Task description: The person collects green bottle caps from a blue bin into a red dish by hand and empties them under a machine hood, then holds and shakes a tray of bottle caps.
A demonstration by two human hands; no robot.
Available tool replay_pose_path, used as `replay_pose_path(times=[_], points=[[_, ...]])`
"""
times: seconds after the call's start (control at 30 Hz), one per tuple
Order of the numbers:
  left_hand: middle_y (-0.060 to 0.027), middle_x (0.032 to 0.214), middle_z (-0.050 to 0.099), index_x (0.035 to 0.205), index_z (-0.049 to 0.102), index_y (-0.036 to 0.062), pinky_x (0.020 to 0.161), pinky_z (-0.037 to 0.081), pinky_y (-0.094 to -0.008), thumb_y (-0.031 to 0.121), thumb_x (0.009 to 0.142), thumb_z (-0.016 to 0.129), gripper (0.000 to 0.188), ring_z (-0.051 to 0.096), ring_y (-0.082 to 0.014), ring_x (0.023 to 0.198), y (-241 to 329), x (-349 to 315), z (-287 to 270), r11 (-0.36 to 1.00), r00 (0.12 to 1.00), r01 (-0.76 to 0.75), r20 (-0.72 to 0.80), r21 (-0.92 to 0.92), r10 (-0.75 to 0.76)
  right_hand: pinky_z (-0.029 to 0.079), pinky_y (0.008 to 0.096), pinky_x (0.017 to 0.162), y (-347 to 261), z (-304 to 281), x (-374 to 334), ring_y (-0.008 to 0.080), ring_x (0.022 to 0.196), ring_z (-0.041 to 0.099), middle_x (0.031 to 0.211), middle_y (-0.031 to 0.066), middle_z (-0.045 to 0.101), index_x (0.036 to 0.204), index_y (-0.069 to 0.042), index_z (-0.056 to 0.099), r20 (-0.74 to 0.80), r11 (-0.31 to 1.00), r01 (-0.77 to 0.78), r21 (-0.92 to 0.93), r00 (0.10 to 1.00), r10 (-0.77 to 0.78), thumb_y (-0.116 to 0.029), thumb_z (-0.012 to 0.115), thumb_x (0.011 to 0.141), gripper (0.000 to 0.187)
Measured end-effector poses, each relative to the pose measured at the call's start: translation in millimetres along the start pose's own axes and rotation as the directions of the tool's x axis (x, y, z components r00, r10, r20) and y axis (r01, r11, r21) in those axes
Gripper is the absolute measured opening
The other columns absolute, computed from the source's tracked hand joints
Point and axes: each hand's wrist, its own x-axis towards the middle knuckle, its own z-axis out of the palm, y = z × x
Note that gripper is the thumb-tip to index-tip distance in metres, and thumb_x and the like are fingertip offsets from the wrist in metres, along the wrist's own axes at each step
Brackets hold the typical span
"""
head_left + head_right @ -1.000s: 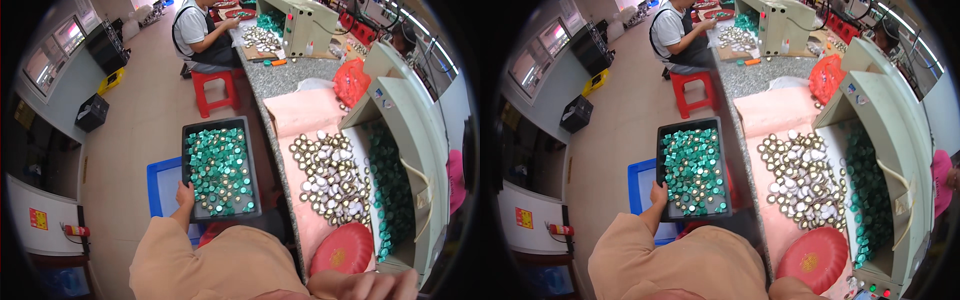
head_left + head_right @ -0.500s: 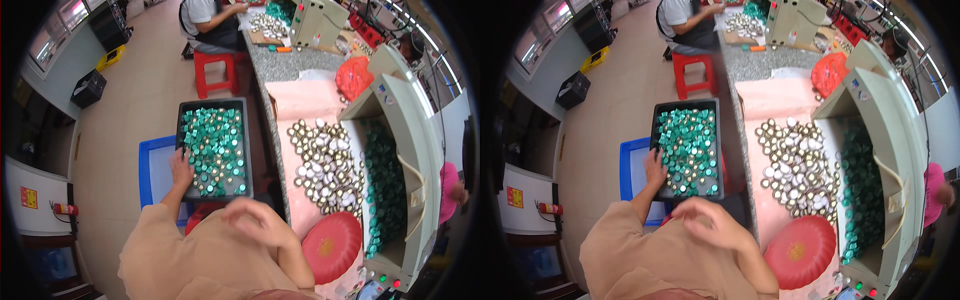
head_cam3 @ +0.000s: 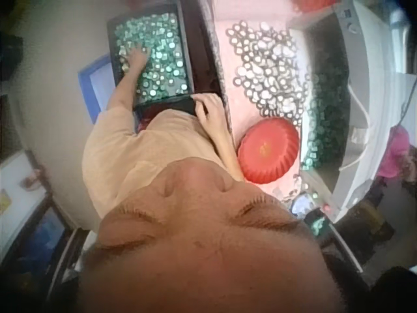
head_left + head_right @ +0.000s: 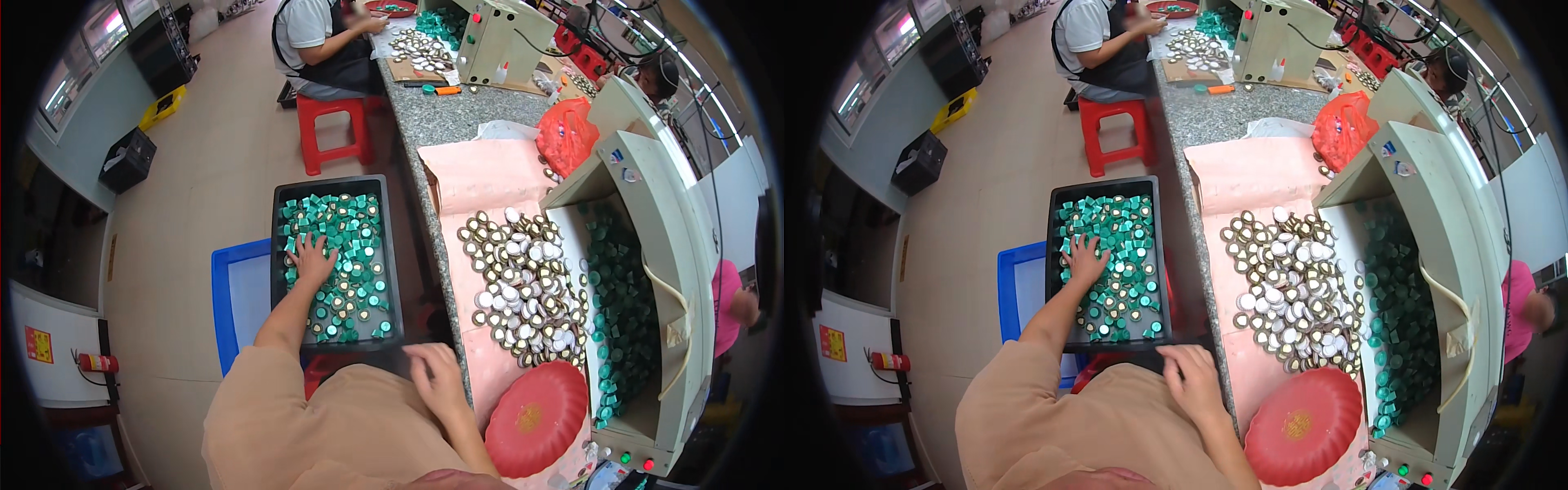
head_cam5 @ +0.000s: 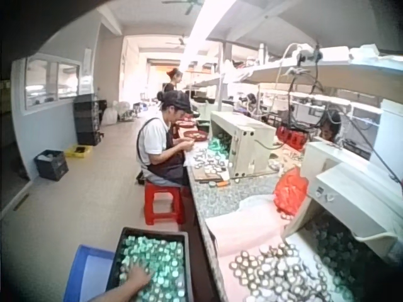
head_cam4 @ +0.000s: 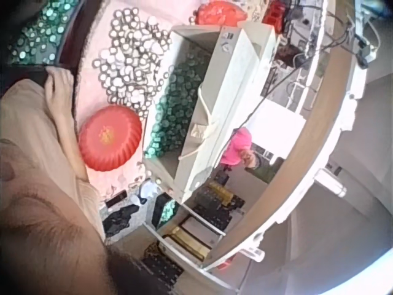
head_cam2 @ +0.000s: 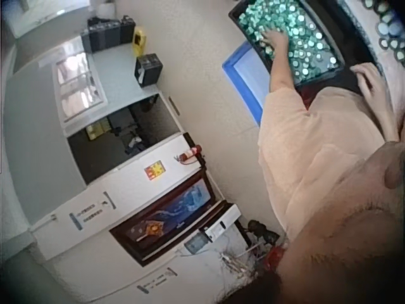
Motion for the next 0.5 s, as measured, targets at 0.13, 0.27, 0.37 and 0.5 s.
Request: replay_pose_path(times=[0.13,0.27,0.37,0.5], points=[[-0.0141,0.147,0.044,0.122,0.061,0.0133,0.114,0.022,-0.0604,0.031,0.086,0.068,0.041,0.031,-0.0425,0.14,0,-31,22,0.978,0.968,-0.193,-0.178,-0.084,0.176,0.046,0.0421,0.082,16,-7,-11,0.0305,0.086,0.061,0.09,0.0101,0.066,0.099,-0.006,0.069,-0.288,0.982,-0.008,-0.187,0.956,-0.047,0.005,0.065,0.076,0.026],[-0.0126,0.149,0.043,0.121,0.06,0.0157,0.116,0.022,-0.0553,0.025,0.086,0.067,0.037,0.033,-0.0405,0.139,6,-48,27,0.974,0.955,-0.218,-0.218,-0.064,0.199,0.046,0.0411,0.083,39,-5,-10,0.03,0.085,0.061,0.089,0.0096,0.067,0.096,-0.006,0.07,-0.361,0.975,-0.131,-0.177,0.931,0.06,0.004,0.065,0.077,0.022],[-0.0087,0.15,0.043,0.12,0.06,0.0174,0.118,0.02,-0.0537,0.025,0.085,0.067,0.037,0.033,-0.036,0.14,10,-42,32,0.982,0.958,-0.169,-0.248,-0.08,0.145,0.045,0.0403,0.082,41,-9,-6,0.0284,0.084,0.061,0.087,0.0081,0.068,0.095,-0.007,0.07,-0.311,0.976,-0.121,-0.179,0.949,0.061,0.002,0.065,0.076,0.021],[-0.0091,0.15,0.043,0.119,0.06,0.0172,0.118,0.02,-0.0534,0.025,0.084,0.068,0.037,0.034,-0.0364,0.14,6,-42,34,0.984,0.961,-0.164,-0.238,-0.072,0.142,0.044,0.0389,0.08,43,-9,-5,0.0273,0.082,0.061,0.087,0.0067,0.068,0.094,-0.008,0.07,-0.277,0.977,-0.112,-0.18,0.959,0.059,0.002,0.066,0.076,0.021]])
